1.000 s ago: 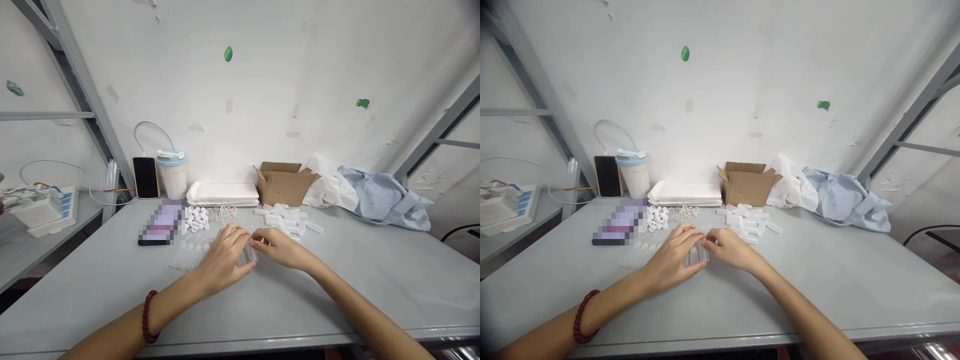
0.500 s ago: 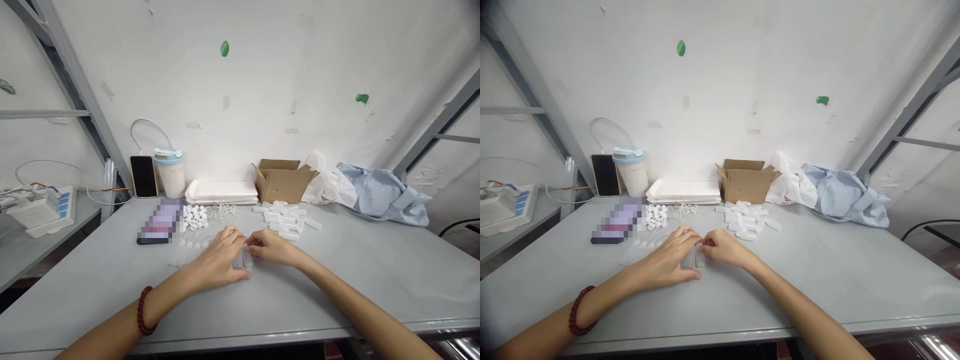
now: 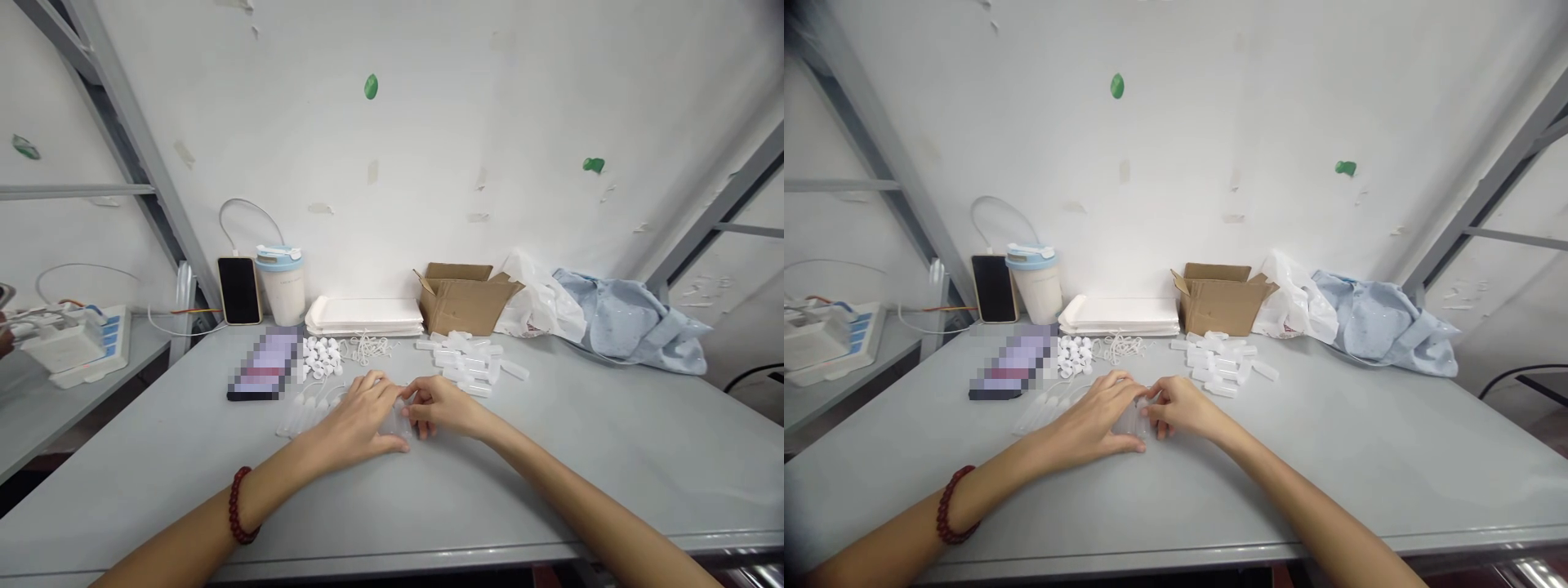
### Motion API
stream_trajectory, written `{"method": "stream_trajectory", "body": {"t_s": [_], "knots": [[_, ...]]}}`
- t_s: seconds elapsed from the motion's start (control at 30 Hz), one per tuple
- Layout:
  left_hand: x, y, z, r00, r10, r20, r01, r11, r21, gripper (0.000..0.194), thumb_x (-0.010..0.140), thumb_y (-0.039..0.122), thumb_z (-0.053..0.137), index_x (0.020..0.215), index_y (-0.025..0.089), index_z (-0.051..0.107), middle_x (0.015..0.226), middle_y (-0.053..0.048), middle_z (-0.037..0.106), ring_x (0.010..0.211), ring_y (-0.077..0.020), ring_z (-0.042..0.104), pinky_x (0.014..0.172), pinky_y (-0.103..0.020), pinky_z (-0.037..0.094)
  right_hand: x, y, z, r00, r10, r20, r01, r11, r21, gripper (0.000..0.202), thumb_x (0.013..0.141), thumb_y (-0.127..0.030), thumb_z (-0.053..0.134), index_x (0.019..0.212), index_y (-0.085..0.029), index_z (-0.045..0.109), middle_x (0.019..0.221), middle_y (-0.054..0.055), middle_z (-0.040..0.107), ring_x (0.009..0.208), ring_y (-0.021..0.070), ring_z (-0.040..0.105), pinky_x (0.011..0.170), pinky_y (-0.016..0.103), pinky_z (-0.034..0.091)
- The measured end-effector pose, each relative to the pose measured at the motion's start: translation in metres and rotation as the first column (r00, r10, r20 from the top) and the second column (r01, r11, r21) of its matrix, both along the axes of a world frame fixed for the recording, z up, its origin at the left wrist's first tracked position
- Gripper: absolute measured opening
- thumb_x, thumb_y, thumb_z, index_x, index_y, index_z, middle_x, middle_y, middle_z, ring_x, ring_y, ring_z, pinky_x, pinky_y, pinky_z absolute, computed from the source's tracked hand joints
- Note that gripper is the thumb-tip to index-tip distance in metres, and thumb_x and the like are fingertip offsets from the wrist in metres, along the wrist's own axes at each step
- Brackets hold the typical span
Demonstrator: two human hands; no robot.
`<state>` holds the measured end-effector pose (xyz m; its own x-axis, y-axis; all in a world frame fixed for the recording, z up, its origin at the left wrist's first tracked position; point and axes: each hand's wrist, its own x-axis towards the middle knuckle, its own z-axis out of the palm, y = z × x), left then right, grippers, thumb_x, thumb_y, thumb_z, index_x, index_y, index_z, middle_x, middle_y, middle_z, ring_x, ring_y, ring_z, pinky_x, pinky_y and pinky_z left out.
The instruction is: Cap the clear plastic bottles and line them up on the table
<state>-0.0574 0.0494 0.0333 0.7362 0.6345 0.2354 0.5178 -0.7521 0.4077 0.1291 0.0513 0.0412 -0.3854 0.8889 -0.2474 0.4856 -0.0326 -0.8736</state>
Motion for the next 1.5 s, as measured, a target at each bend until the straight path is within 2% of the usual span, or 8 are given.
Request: {"method": "stream_trajectory", "body": {"t_s": [0.13, 0.27, 0.4, 0.5, 0.63, 0.9, 1.23, 1.5], "knots": [[-0.007, 0.007, 0.008, 0.996, 0.055, 0.067, -0.056, 0.998, 0.008, 0.041, 0.082, 0.046, 0.059, 0.111, 0.017, 0.054, 0.107, -0.009, 0.057, 0.107, -0.0255, 0.045, 0.088, -0.041, 0.042, 0.006, 0.006, -0.003, 0.999, -0.006, -0.037, 0.007, 1.000, 0.018, 0.015, 0.078, -0.024, 0.058, 0.088, -0.013, 0.055, 0.055, -0.003, 0.060, 0.043, 0.0097, 0.056, 0.042, 0.020, 0.041], [-0.026, 0.026, 0.017, 0.974, 0.161, 0.161, -0.194, 0.957, 0.214, 0.025, 0.094, 0.027, 0.038, 0.105, 0.014, 0.056, 0.101, -0.009, 0.062, 0.103, -0.0234, 0.049, 0.089, -0.041, 0.042, 0.017, 0.018, -0.005, 0.993, -0.109, -0.046, 0.116, 0.972, 0.202, 0.013, 0.083, -0.026, 0.051, 0.080, -0.015, 0.053, 0.063, 0.000, 0.061, 0.043, 0.0096, 0.056, 0.042, 0.021, 0.040], [-0.044, 0.048, 0.013, 0.972, 0.216, 0.092, -0.235, 0.866, 0.441, 0.027, 0.086, 0.007, 0.037, 0.101, 0.013, 0.058, 0.100, -0.010, 0.063, 0.103, -0.0250, 0.049, 0.088, -0.043, 0.043, 0.028, 0.036, -0.007, 0.920, -0.333, 0.204, 0.098, 0.703, 0.704, 0.020, 0.092, -0.023, 0.035, 0.087, -0.016, 0.053, 0.074, 0.004, 0.064, 0.058, 0.0132, 0.062, 0.054, 0.025, 0.046], [-0.048, 0.058, 0.006, 0.977, 0.204, -0.064, -0.142, 0.842, 0.521, 0.034, 0.078, -0.002, 0.039, 0.098, 0.015, 0.061, 0.111, -0.008, 0.061, 0.110, -0.0271, 0.046, 0.089, -0.044, 0.043, 0.034, 0.048, -0.008, 0.860, -0.387, 0.332, -0.035, 0.604, 0.796, 0.019, 0.091, -0.016, 0.038, 0.095, -0.015, 0.056, 0.098, 0.012, 0.065, 0.089, 0.0203, 0.061, 0.075, 0.032, 0.046], [-0.042, 0.061, 0.003, 0.944, 0.227, -0.239, -0.046, 0.809, 0.586, 0.039, 0.068, -0.008, 0.042, 0.090, 0.016, 0.063, 0.121, -0.008, 0.058, 0.119, -0.0296, 0.042, 0.090, -0.045, 0.043, 0.035, 0.056, -0.011, 0.797, -0.360, 0.485, -0.200, 0.601, 0.774, 0.024, 0.088, -0.009, 0.042, 0.105, -0.015, 0.058, 0.120, 0.016, 0.059, 0.109, 0.0267, 0.052, 0.086, 0.040, 0.038], [-0.029, 0.062, 0.005, 0.885, 0.232, -0.403, 0.120, 0.723, 0.680, 0.030, 0.078, -0.006, 0.044, 0.074, 0.014, 0.066, 0.108, -0.011, 0.064, 0.123, -0.0303, 0.043, 0.097, -0.048, 0.036, 0.037, 0.062, -0.019, 0.679, -0.323, 0.660, -0.336, 0.662, 0.670, 0.021, 0.090, -0.016, 0.047, 0.106, -0.015, 0.059, 0.125, 0.014, 0.057, 0.115, 0.0246, 0.050, 0.085, 0.037, 0.035], [-0.027, 0.061, 0.002, 0.877, 0.233, -0.419, 0.130, 0.726, 0.675, 0.028, 0.079, -0.005, 0.044, 0.073, 0.012, 0.066, 0.098, -0.011, 0.066, 0.119, -0.0315, 0.046, 0.097, -0.048, 0.036, 0.036, 0.065, -0.022, 0.618, -0.324, 0.716, -0.352, 0.701, 0.621, 0.028, 0.094, -0.014, 0.033, 0.095, -0.012, 0.061, 0.109, 0.016, 0.061, 0.102, 0.0254, 0.053, 0.079, 0.036, 0.033], [-0.025, 0.061, 0.000, 0.940, 0.184, -0.286, 0.028, 0.797, 0.603, 0.036, 0.076, -0.009, 0.038, 0.094, 0.012, 0.062, 0.106, -0.012, 0.063, 0.118, -0.0281, 0.046, 0.095, -0.045, 0.038, 0.037, 0.064, -0.023, 0.625, -0.283, 0.727, -0.409, 0.675, 0.614, 0.028, 0.094, -0.014, 0.035, 0.102, -0.015, 0.062, 0.110, 0.014, 0.061, 0.105, 0.0245, 0.051, 0.081, 0.036, 0.032]]}}
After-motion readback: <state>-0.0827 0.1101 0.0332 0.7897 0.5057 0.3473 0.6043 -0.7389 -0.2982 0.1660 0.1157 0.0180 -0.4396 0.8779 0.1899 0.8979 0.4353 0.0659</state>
